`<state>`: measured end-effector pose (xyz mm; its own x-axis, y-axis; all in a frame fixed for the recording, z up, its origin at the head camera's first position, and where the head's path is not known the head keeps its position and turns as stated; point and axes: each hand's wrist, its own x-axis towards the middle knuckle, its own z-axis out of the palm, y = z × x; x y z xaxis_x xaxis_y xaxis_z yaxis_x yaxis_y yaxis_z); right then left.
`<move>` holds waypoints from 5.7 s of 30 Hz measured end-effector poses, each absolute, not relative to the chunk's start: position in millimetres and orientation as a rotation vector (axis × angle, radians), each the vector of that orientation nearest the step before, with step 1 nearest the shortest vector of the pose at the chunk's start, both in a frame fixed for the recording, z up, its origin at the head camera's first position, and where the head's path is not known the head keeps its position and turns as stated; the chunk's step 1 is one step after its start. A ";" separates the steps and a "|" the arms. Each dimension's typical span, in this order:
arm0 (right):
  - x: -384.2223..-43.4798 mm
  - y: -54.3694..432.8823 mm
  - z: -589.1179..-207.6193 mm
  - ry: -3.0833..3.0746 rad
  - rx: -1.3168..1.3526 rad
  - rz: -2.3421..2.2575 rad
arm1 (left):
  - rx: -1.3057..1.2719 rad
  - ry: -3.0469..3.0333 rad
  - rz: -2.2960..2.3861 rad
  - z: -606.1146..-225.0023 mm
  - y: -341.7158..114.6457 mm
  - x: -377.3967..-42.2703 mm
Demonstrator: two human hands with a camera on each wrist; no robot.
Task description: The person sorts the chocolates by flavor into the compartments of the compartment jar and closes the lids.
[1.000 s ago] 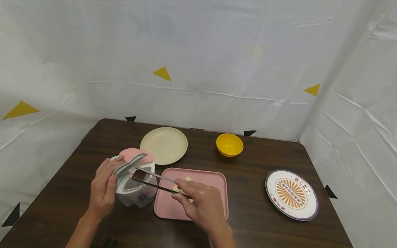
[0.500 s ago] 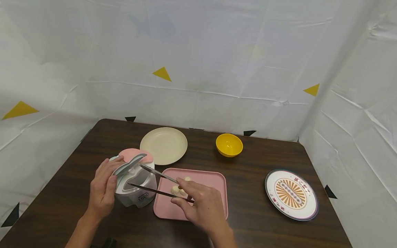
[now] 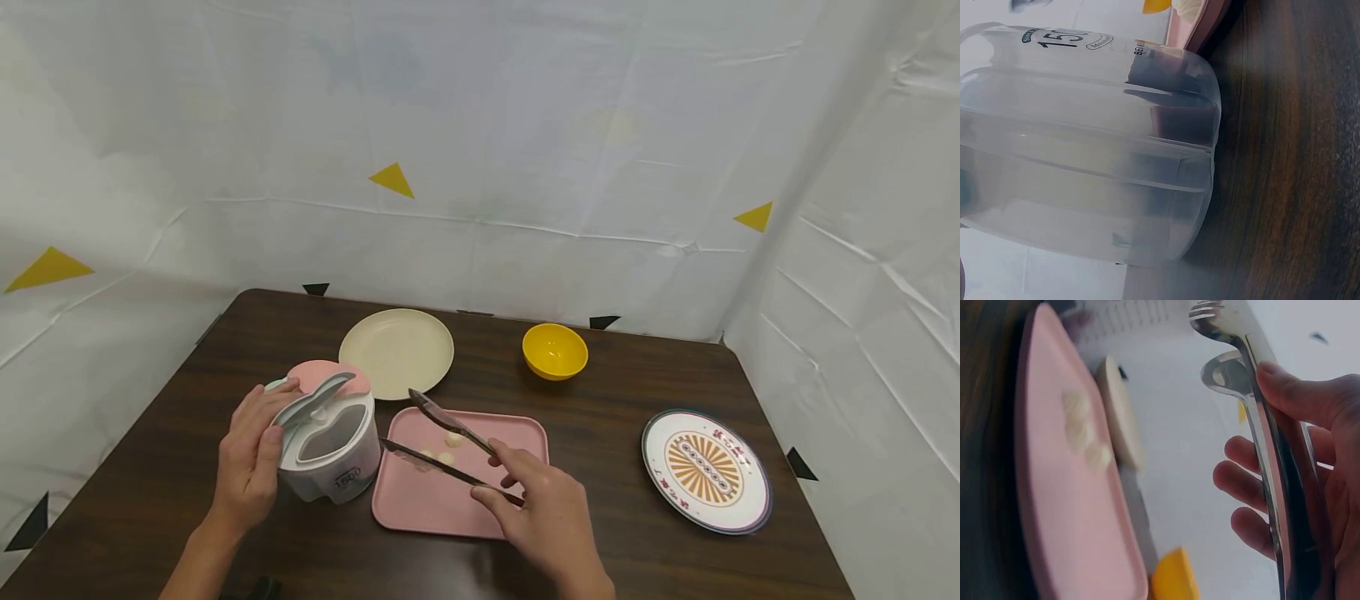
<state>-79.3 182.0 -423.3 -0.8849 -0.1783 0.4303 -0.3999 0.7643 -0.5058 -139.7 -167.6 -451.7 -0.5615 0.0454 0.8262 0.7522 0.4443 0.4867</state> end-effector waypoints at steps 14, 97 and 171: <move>-71.8 244.1 -446.4 -2.517 -0.142 0.802 | -0.669 -1.940 -1.164 -452.0 -167.3 -139.2; -61.5 265.8 -478.4 -2.807 -0.958 0.701 | -0.677 -1.921 -1.170 -450.7 -166.0 -139.0; -167.9 55.4 -414.8 -2.202 1.119 1.273 | -0.742 -1.904 -1.166 -452.1 -166.7 -141.4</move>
